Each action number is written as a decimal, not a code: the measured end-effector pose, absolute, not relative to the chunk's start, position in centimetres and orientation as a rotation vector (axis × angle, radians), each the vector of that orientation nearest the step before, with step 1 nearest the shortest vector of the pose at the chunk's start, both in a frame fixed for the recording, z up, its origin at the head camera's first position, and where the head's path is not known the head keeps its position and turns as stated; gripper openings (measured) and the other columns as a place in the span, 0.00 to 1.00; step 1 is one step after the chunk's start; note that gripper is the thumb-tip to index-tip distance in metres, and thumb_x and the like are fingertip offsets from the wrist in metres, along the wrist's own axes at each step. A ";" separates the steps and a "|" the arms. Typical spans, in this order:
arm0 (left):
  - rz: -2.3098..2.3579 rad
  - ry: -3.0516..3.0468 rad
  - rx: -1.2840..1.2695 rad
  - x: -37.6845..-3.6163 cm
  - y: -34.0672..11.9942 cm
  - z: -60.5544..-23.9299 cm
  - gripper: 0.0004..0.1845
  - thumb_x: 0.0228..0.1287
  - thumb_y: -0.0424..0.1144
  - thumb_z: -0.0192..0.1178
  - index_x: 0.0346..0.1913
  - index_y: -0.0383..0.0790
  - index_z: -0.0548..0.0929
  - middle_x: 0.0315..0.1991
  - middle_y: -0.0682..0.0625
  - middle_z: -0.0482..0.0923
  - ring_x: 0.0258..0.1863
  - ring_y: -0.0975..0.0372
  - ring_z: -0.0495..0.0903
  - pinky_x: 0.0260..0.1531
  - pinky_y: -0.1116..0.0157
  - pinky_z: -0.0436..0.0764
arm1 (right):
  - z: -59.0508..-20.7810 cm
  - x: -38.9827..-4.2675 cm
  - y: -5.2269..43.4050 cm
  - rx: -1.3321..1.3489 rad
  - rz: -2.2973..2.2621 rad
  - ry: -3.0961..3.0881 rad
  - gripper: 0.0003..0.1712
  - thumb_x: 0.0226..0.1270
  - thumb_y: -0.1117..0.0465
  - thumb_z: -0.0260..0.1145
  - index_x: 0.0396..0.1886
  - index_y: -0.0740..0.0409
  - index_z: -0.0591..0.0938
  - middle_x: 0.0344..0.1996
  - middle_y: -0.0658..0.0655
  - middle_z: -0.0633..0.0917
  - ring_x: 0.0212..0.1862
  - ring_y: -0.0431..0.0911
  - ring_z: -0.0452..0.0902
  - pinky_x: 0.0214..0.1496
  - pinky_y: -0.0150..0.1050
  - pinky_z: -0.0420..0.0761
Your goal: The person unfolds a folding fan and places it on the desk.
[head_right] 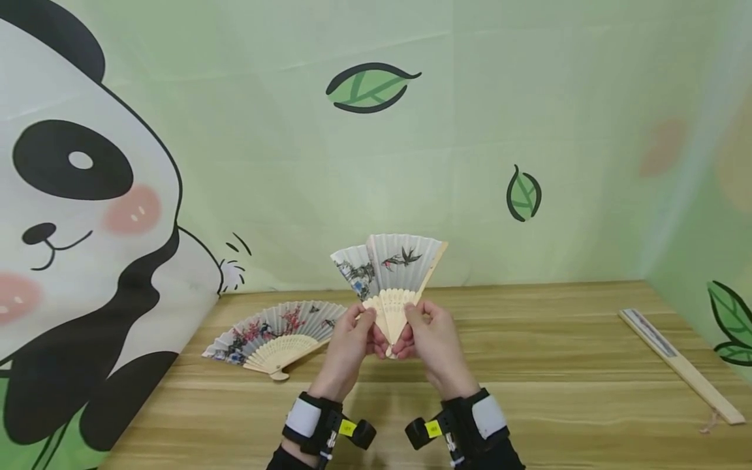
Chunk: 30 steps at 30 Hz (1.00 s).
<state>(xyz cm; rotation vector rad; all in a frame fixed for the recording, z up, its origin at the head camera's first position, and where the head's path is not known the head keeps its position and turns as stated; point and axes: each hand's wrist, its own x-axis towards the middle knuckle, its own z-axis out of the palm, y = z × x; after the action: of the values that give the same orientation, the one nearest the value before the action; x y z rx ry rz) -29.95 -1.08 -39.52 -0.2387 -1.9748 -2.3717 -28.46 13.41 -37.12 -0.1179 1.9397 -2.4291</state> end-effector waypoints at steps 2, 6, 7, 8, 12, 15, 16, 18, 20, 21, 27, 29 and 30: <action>-2.371 -1.966 -0.233 -29.9 -1.1 -39.5 0.08 0.78 0.37 0.43 0.40 0.36 0.69 0.19 0.48 0.76 0.16 0.63 0.75 0.17 0.68 0.78 | -37.2 -28.5 13.4 -0.118 -2.438 1.927 0.15 0.79 0.60 0.51 0.32 0.66 0.68 0.19 0.55 0.73 0.18 0.44 0.76 0.19 0.33 0.78; -2.381 -1.941 -0.238 -29.9 -1.0 -39.4 0.08 0.78 0.37 0.42 0.39 0.37 0.68 0.20 0.48 0.76 0.16 0.63 0.75 0.18 0.68 0.78 | -37.1 -28.5 13.4 -0.093 -2.468 1.902 0.15 0.79 0.60 0.50 0.33 0.66 0.68 0.19 0.55 0.73 0.17 0.43 0.75 0.19 0.33 0.78; -2.385 -1.935 -0.238 -29.9 -1.0 -39.4 0.08 0.78 0.37 0.42 0.39 0.37 0.68 0.20 0.48 0.76 0.17 0.63 0.75 0.18 0.68 0.78 | -37.1 -28.5 13.3 -0.086 -2.478 1.897 0.14 0.79 0.60 0.50 0.32 0.66 0.68 0.19 0.55 0.73 0.17 0.43 0.75 0.19 0.33 0.78; -2.389 -1.932 -0.239 -29.9 -1.0 -39.4 0.08 0.78 0.36 0.42 0.39 0.37 0.68 0.20 0.48 0.76 0.17 0.62 0.76 0.18 0.68 0.78 | -37.1 -28.5 13.4 -0.080 -2.484 1.895 0.14 0.79 0.60 0.50 0.33 0.66 0.68 0.19 0.54 0.72 0.17 0.43 0.75 0.19 0.33 0.78; -2.404 -1.917 -0.224 -29.8 -1.0 -39.3 0.08 0.77 0.36 0.42 0.42 0.35 0.69 0.20 0.48 0.75 0.18 0.63 0.76 0.19 0.68 0.79 | -37.1 -28.5 13.3 -0.064 -2.501 1.897 0.14 0.80 0.61 0.50 0.33 0.65 0.68 0.19 0.54 0.72 0.17 0.42 0.75 0.19 0.33 0.78; -2.408 -1.908 -0.211 -29.7 -1.0 -39.4 0.09 0.78 0.36 0.42 0.46 0.34 0.70 0.20 0.48 0.75 0.18 0.62 0.77 0.19 0.68 0.79 | -37.1 -28.5 13.3 -0.047 -2.510 1.900 0.14 0.80 0.61 0.49 0.33 0.65 0.68 0.19 0.54 0.73 0.17 0.42 0.76 0.19 0.33 0.78; -2.410 -1.905 -0.207 -29.7 -1.0 -39.4 0.09 0.78 0.36 0.41 0.47 0.34 0.70 0.20 0.48 0.75 0.18 0.62 0.77 0.20 0.68 0.79 | -37.1 -28.5 13.3 -0.041 -2.514 1.901 0.14 0.80 0.61 0.49 0.33 0.65 0.68 0.19 0.54 0.73 0.17 0.42 0.76 0.19 0.33 0.78; -2.412 -1.900 -0.210 -29.7 -1.1 -39.4 0.09 0.78 0.36 0.42 0.49 0.34 0.70 0.20 0.48 0.75 0.19 0.62 0.78 0.20 0.68 0.79 | -37.1 -28.5 13.2 -0.031 -2.519 1.905 0.13 0.80 0.61 0.49 0.34 0.66 0.68 0.19 0.54 0.73 0.18 0.43 0.76 0.20 0.33 0.79; -2.410 -1.897 -0.212 -29.7 -1.1 -39.4 0.09 0.77 0.36 0.42 0.48 0.34 0.70 0.20 0.48 0.76 0.19 0.62 0.78 0.20 0.68 0.80 | -37.1 -28.4 13.3 -0.027 -2.516 1.913 0.13 0.80 0.60 0.49 0.35 0.66 0.68 0.19 0.54 0.73 0.18 0.43 0.76 0.20 0.33 0.79; -2.410 -1.897 -0.210 -29.8 -1.1 -39.4 0.09 0.77 0.35 0.42 0.47 0.34 0.69 0.20 0.48 0.75 0.19 0.62 0.78 0.20 0.68 0.80 | -37.0 -28.4 13.3 -0.027 -2.514 1.917 0.13 0.80 0.60 0.49 0.35 0.66 0.68 0.19 0.54 0.73 0.18 0.43 0.76 0.20 0.34 0.79; -2.396 -1.892 -0.209 -29.8 -1.0 -39.2 0.08 0.77 0.35 0.42 0.47 0.34 0.69 0.21 0.48 0.76 0.19 0.62 0.79 0.21 0.67 0.81 | -36.9 -28.4 13.3 -0.031 -2.548 1.903 0.14 0.80 0.59 0.49 0.35 0.65 0.68 0.19 0.54 0.74 0.18 0.43 0.76 0.21 0.34 0.79; -2.397 -1.880 -0.202 -29.7 -1.0 -39.1 0.08 0.77 0.36 0.42 0.48 0.34 0.68 0.21 0.48 0.76 0.20 0.62 0.80 0.22 0.67 0.81 | -36.9 -28.4 13.3 -0.024 -2.568 1.898 0.14 0.80 0.59 0.48 0.36 0.65 0.67 0.19 0.54 0.74 0.19 0.42 0.76 0.22 0.33 0.79; -2.398 -1.873 -0.197 -29.7 -0.9 -39.1 0.08 0.77 0.36 0.41 0.48 0.34 0.68 0.21 0.48 0.76 0.21 0.62 0.80 0.22 0.67 0.81 | -36.9 -28.4 13.2 -0.017 -2.577 1.895 0.14 0.80 0.59 0.48 0.36 0.65 0.67 0.19 0.54 0.74 0.19 0.42 0.76 0.22 0.33 0.79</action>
<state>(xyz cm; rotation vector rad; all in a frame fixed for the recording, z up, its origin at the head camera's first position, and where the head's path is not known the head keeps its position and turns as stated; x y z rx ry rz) -29.67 -0.93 -39.07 -0.1969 -1.8735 -2.3979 -28.41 13.25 -36.86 -0.0169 1.8950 -2.5766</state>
